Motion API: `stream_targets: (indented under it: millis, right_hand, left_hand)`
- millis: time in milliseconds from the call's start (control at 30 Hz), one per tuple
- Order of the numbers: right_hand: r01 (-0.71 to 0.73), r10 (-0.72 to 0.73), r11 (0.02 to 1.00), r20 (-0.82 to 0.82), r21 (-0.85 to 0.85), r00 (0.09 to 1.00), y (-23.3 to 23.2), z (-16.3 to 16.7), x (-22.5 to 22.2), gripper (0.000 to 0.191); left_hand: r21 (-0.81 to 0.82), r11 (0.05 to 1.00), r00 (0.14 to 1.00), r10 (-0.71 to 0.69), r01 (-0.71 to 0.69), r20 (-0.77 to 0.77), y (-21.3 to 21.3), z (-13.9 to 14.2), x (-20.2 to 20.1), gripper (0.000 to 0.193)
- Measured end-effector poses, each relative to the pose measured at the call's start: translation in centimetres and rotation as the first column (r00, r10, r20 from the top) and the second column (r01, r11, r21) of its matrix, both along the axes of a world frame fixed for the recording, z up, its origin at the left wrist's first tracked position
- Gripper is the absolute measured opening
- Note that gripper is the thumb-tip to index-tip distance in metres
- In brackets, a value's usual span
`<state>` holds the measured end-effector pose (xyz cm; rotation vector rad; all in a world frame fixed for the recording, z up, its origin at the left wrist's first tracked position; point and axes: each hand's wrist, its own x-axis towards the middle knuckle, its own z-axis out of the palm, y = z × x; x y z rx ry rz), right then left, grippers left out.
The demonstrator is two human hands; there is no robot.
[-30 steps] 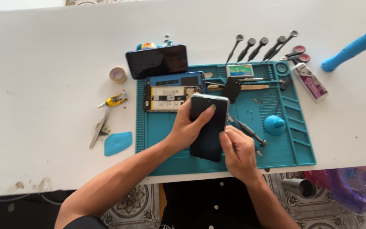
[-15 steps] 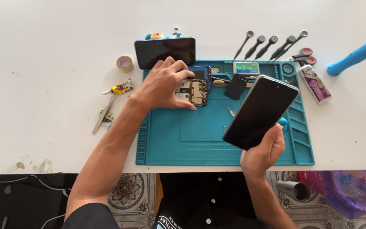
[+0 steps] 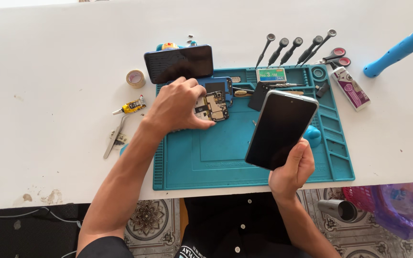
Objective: The person handles a SIM card and tray at a repair mat, then picks up a disassembled smartphone and uses a precision screwdriver to unscrew and work on its internal components, holding the phone steady with the other hand.
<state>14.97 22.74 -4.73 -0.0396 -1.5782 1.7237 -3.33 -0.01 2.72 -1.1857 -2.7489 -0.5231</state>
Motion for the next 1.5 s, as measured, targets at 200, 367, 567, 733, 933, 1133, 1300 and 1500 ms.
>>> stream_targets:
  millis: [200,367,567,733,933,1133,1300,1500]
  right_hand:
    - [0.0,0.0,0.999,-0.007,0.037,1.0,0.1,0.2,0.0,0.042]
    - [0.011,-0.012,0.998,0.018,0.064,1.0,0.1,0.7,0.0,0.043]
    - [0.015,-0.016,0.998,0.021,0.055,1.0,0.2,0.1,0.1,0.042]
    - [-0.027,0.029,0.994,0.021,-0.107,0.999,0.9,-0.9,0.1,0.038]
    - [0.25,-0.24,0.966,0.119,-0.073,0.963,8.8,3.6,1.0,0.037]
    - [0.234,-0.402,0.912,0.615,0.338,0.678,19.1,6.5,3.9,0.044]
    - [0.159,-0.329,0.932,0.579,0.324,0.746,21.0,3.9,2.4,0.037]
    - [0.167,-0.71,0.569,0.379,0.806,0.593,20.4,3.5,2.2,0.027]
  left_hand:
    - [0.012,0.998,0.997,0.067,-0.067,0.035,1.6,0.2,1.1,0.073]
    - [-0.142,0.971,0.964,0.213,-0.191,0.16,3.0,1.0,3.2,0.077]
    - [-0.227,0.924,0.929,0.343,-0.307,0.139,4.1,1.1,5.4,0.09]
    - [-0.252,0.906,0.931,0.363,-0.341,0.045,4.7,1.0,6.2,0.079]
    - [-0.285,0.902,0.946,0.303,-0.323,-0.111,5.3,1.6,6.2,0.079]
    - [-0.308,0.925,0.971,0.179,-0.222,-0.161,4.4,1.6,6.3,0.09]
    - [-0.228,0.935,0.947,0.219,-0.273,-0.234,3.3,1.6,5.0,0.07]
    - [-0.123,0.962,0.945,0.207,-0.244,-0.251,2.7,1.4,3.8,0.054]
